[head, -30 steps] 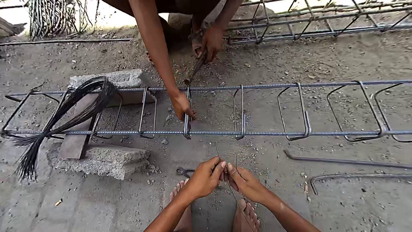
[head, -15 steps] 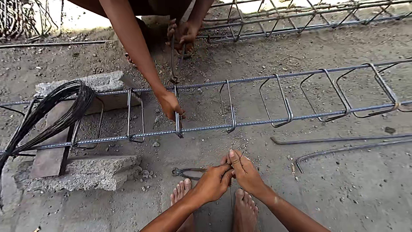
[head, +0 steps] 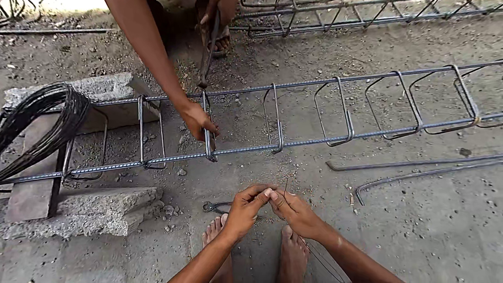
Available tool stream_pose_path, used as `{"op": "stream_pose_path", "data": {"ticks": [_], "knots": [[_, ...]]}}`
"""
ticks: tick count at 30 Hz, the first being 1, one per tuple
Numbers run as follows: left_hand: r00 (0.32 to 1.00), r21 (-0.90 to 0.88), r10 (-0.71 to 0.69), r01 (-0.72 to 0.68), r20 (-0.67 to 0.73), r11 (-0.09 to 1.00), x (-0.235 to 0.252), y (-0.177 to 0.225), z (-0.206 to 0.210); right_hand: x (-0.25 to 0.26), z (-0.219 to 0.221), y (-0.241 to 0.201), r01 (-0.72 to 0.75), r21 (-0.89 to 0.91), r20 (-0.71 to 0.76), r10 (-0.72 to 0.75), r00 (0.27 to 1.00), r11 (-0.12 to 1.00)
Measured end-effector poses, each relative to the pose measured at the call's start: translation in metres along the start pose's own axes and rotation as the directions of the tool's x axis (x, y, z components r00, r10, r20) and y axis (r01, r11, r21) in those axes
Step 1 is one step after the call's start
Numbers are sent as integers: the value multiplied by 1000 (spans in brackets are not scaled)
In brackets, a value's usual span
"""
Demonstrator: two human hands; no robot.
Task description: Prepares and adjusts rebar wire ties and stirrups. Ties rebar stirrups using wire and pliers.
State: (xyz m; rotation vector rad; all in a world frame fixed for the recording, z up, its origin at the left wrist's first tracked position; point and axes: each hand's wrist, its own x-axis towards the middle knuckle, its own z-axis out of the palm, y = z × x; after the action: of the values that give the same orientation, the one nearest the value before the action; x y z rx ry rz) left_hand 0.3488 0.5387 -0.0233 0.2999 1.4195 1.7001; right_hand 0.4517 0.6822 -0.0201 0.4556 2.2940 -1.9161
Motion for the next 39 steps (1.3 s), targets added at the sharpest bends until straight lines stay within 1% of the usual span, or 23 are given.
{"op": "stream_pose_path", "data": {"ticks": [2,3,6,8,10,13,14,16,18,20,22,25,27,29,30,31,33,34,36,37,38,39], "knots": [[999,-4,40,-40,-12,999,0,-3,0,-2,0,4,-24,42,33,23,999,999],[998,10,59,-59,-20,998,0,-4,0,-2,-1,5,-69,28,71,67,995,997],[995,123,100,-96,-31,988,1,-4,-5,-3,-3,7,-241,-6,228,236,944,970],[994,168,110,-106,-11,980,1,-7,-6,-3,-3,9,-304,46,301,277,913,952],[994,200,107,-106,7,974,1,-8,-7,-3,-4,13,-337,88,345,288,893,937],[999,214,52,-54,15,975,1,-7,-8,-1,-6,12,-327,13,372,299,879,945],[999,215,35,-38,17,976,2,-8,-9,0,-6,12,-320,-5,376,298,877,947],[1000,209,11,-16,27,978,4,-8,-9,2,-8,14,-332,24,396,296,869,943],[999,180,-10,1,44,984,6,-7,-9,2,-9,20,-368,142,463,268,845,919],[997,163,-33,21,71,986,5,-4,-8,2,-11,29,-393,274,570,181,801,878],[994,158,-53,37,97,987,4,-7,-8,2,-11,38,-418,354,640,108,760,837],[993,163,-36,17,116,987,7,-12,-7,5,-12,46,-428,415,676,42,736,803],[995,146,-10,-5,102,989,7,-14,-5,7,-11,48,-437,468,664,22,748,768],[996,110,40,-48,75,993,8,-17,-4,9,-8,46,-433,506,604,52,795,746],[996,81,72,-76,54,994,8,-18,-4,10,-6,45,-408,507,558,72,827,759],[994,49,104,-105,28,993,7,-16,-3,10,-5,43,-359,475,509,83,857,803],[983,-52,169,-173,-76,984,6,-4,-6,10,-6,44,-258,309,444,101,890,915],[966,-118,207,-226,-155,967,4,6,-10,7,-9,44,-236,208,445,123,887,949],[906,-226,308,-378,-291,898,-5,37,-27,0,-19,45,-197,39,488,153,859,980],[861,-261,373,-470,-345,843,-11,53,-40,-5,-26,46,-180,-3,518,156,841,984],[809,-267,438,-556,-392,787,-19,68,-55,-10,-33,48,-173,-21,547,156,823,985],[753,-251,497,-630,-431,735,-28,82,-72,-16,-40,50,-167,-2,570,138,810,986]]}}
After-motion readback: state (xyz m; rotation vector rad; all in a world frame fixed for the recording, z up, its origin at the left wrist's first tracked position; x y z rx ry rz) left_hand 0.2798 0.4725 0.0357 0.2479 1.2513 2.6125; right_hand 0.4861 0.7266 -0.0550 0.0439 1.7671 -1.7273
